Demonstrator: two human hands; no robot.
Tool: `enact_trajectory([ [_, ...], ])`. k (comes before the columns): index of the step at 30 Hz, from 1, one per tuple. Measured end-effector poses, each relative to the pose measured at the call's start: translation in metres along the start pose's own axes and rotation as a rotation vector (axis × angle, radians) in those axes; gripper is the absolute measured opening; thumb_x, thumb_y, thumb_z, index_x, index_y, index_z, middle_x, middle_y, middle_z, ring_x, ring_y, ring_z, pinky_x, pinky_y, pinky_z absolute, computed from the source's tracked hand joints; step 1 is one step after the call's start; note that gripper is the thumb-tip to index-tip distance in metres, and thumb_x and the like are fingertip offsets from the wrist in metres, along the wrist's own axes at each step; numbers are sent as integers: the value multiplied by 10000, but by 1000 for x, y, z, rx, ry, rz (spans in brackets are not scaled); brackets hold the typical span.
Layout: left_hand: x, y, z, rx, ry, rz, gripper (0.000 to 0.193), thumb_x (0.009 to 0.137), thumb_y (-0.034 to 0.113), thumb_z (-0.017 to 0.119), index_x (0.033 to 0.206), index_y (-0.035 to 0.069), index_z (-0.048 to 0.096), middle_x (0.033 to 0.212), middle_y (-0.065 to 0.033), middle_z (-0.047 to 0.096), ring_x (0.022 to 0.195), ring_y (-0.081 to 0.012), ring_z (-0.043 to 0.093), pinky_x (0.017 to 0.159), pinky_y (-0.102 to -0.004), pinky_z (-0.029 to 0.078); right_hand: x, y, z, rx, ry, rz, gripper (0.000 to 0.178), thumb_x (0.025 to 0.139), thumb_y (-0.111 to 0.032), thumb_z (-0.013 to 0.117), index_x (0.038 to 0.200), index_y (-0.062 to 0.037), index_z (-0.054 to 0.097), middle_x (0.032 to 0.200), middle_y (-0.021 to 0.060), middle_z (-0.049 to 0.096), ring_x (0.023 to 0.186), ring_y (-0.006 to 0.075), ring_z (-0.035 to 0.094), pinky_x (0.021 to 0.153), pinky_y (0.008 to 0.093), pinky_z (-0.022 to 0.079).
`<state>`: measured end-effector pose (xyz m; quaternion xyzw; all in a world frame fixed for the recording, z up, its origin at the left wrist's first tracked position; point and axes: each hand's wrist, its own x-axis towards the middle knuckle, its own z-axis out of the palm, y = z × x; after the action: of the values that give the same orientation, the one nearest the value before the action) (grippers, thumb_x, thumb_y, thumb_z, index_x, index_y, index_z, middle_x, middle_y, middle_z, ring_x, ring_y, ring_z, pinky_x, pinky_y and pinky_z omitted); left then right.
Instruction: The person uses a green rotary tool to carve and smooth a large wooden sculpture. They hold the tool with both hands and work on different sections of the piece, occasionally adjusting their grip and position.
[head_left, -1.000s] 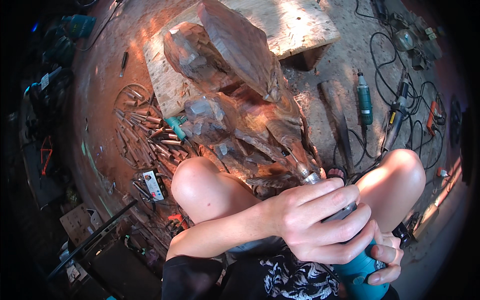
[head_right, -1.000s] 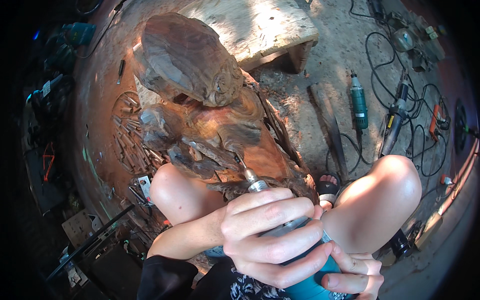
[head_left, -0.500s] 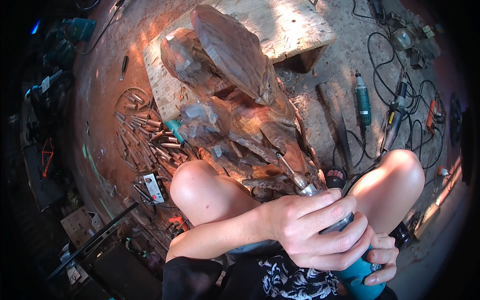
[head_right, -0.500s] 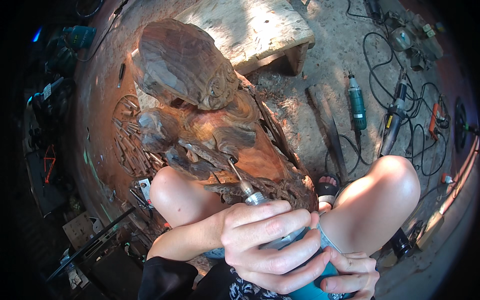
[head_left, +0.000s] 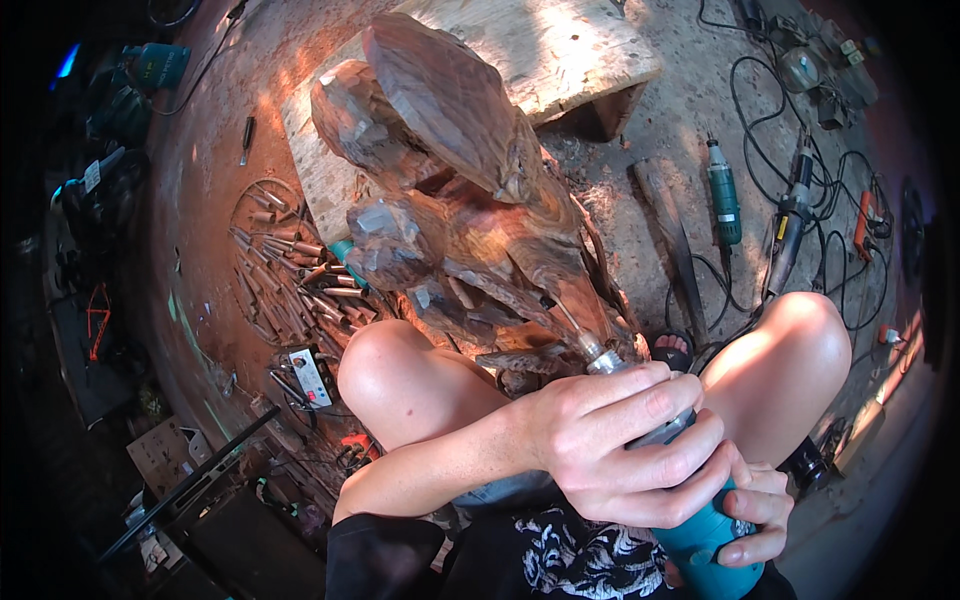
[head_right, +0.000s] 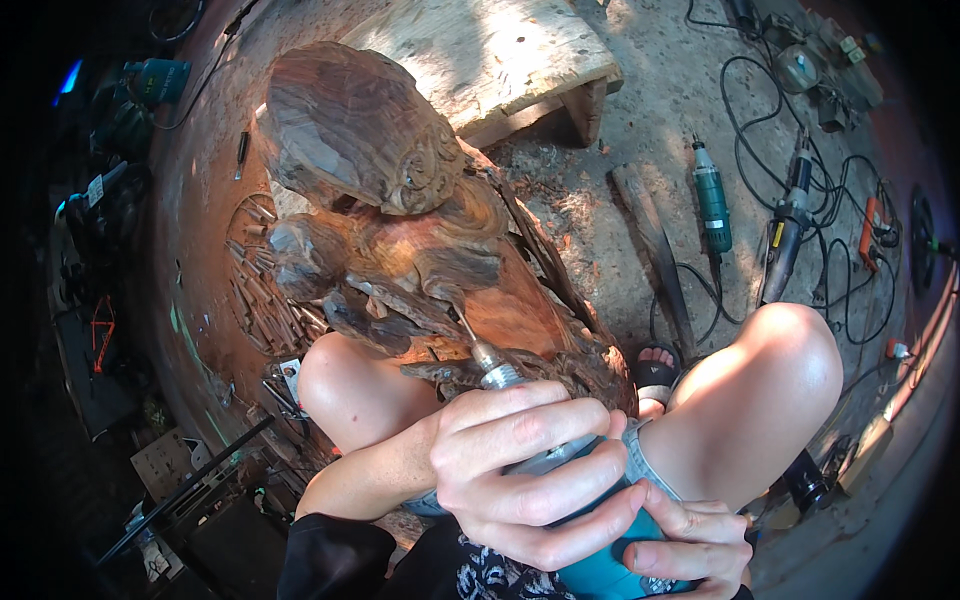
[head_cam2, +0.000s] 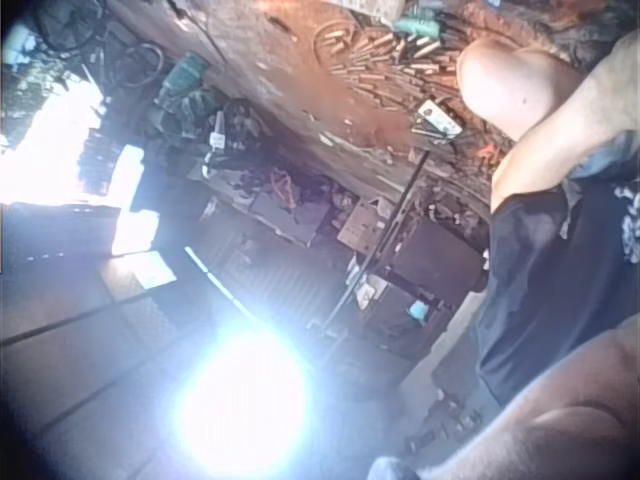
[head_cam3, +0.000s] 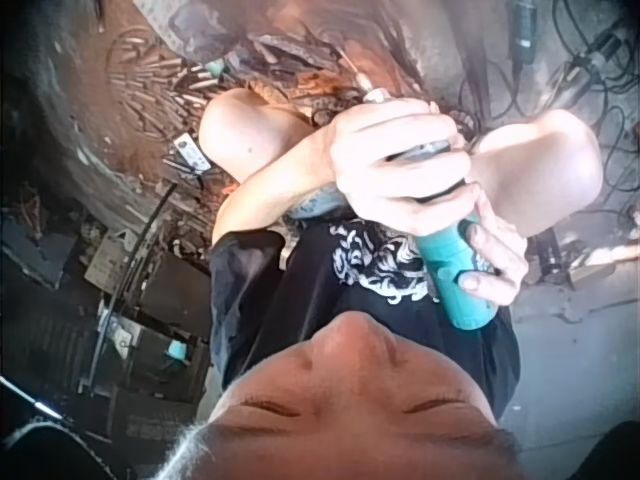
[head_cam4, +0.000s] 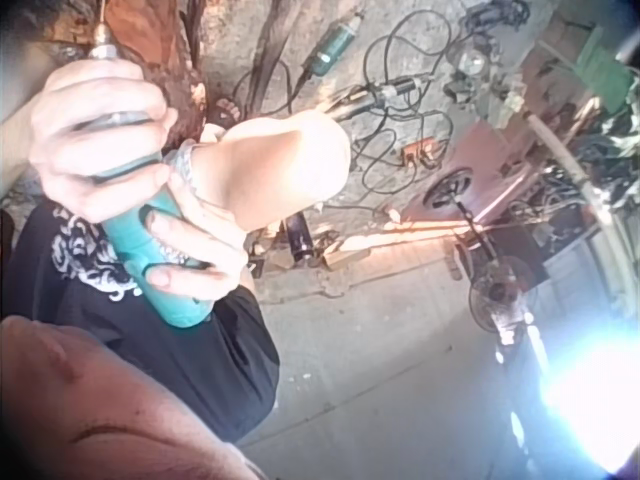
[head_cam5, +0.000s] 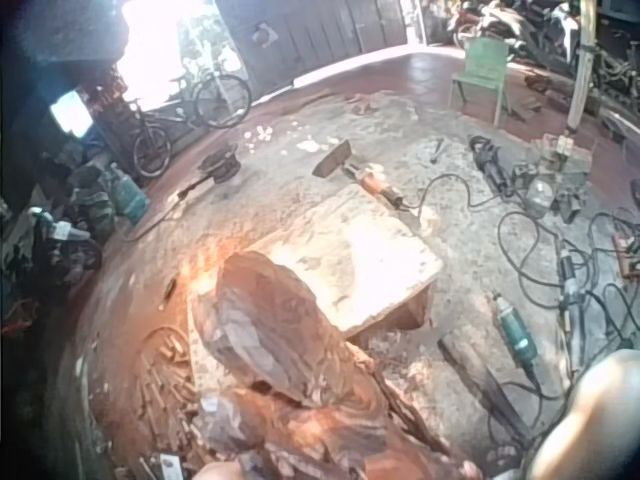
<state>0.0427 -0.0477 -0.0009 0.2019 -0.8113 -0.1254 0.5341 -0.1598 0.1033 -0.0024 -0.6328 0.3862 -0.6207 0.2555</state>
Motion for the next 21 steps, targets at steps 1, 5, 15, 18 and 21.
enact_trajectory([
  [1,-1,0,0,1,-9,4,378,772,58,896,1108,154,750,969,-38,745,781,-211,722,604,-298,561,0,0,0,-6,-1,5,787,631,-393,1047,1197,-260,516,1306,83,566,996,297,649,825,410,522],
  [5,-3,-2,3,29,10,27,393,769,41,899,1114,155,749,978,-36,741,784,-209,720,614,-303,567,-11,6,-1,49,19,-29,782,637,-377,1045,1209,-266,525,1301,74,567,997,291,646,824,390,514],
  [15,-1,3,-8,23,-83,121,234,843,157,786,1065,97,746,952,-51,718,804,-233,727,656,-312,556,-12,-1,-57,241,-289,519,406,882,-278,819,1180,-130,585,1153,152,713,1011,255,708,925,419,556],
  [18,-5,-1,-4,52,-143,224,174,853,181,757,983,69,721,966,-67,702,827,-241,719,673,-322,551,17,-20,-56,24,-317,689,375,1106,-388,588,1196,-25,619,1161,209,751,1114,280,723,1012,447,566],
  [21,-17,3,-4,67,-218,265,219,910,232,703,1025,46,685,1038,-92,697,891,-266,710,780,-361,573,16,-46,-42,105,-341,937,752,883,-507,842,1374,-30,530,1308,277,678,1217,347,689,1100,490,518],
])
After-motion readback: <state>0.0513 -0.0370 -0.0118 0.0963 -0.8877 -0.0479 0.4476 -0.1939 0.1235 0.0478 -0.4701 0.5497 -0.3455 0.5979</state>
